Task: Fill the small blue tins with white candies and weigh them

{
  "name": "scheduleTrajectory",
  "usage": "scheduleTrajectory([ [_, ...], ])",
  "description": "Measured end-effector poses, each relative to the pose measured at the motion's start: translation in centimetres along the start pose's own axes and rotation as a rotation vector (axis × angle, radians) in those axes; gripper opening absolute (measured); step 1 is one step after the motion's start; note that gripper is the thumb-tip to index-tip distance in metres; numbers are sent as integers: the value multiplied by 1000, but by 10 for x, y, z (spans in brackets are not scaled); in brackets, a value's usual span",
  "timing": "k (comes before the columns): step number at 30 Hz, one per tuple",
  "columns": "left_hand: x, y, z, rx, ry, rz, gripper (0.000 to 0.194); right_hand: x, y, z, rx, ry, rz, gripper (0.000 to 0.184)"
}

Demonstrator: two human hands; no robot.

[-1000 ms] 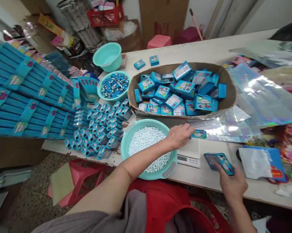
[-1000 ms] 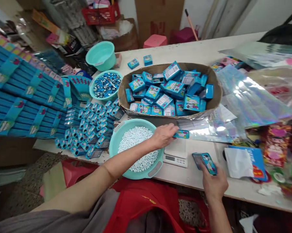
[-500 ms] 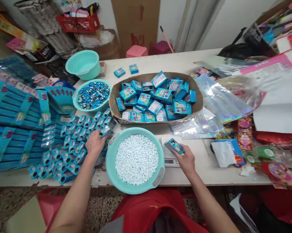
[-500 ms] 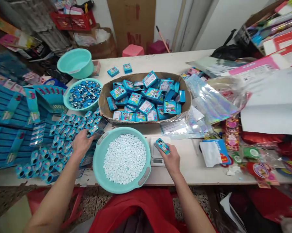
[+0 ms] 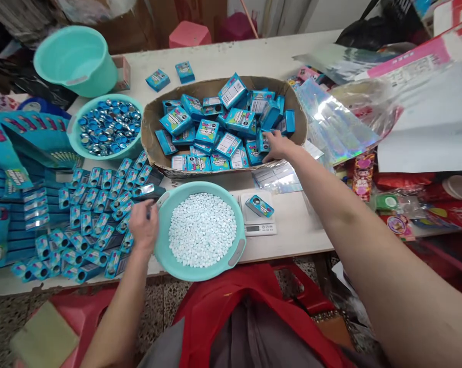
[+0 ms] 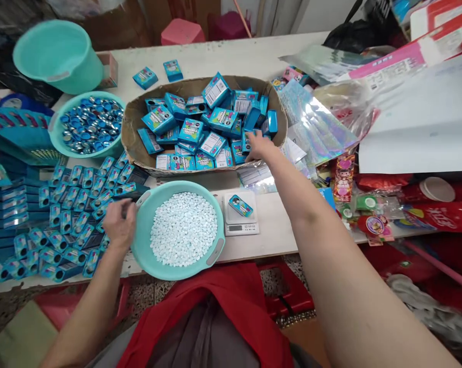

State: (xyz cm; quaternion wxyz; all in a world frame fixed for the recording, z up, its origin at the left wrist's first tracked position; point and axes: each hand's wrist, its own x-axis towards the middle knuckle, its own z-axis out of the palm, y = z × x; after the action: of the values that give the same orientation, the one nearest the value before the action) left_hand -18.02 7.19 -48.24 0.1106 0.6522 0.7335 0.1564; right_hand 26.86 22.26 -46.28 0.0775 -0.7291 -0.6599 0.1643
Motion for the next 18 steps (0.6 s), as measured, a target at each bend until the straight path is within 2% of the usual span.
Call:
scheduleTrajectory([
  [3,-48,25,25,-55,-268,-8,43,27,5,16,-63,11,73,78],
  [5,-72,41,40,16,-372,-116,56,33,8,22,-98,92,10,77],
  [8,-89,60,52,109,-383,-309,62,33,8,22,-128,116,-101,72],
  [10,-90,71,54,81,-401,-366,60,30,6,14,-145,83,-89,65],
  [12,-89,82,57,-26,-437,-377,57,23,1,0,-138,93,-23,55],
  [14,-87,93,64,-172,-441,-406,52,10,-5,-17,-72,165,34,46],
  [16,-85,103,73,-337,-411,-485,45,-11,-14,-36,52,257,28,43],
  [18,-82,108,80,-554,-380,-598,38,-43,-27,-52,209,329,-38,43],
])
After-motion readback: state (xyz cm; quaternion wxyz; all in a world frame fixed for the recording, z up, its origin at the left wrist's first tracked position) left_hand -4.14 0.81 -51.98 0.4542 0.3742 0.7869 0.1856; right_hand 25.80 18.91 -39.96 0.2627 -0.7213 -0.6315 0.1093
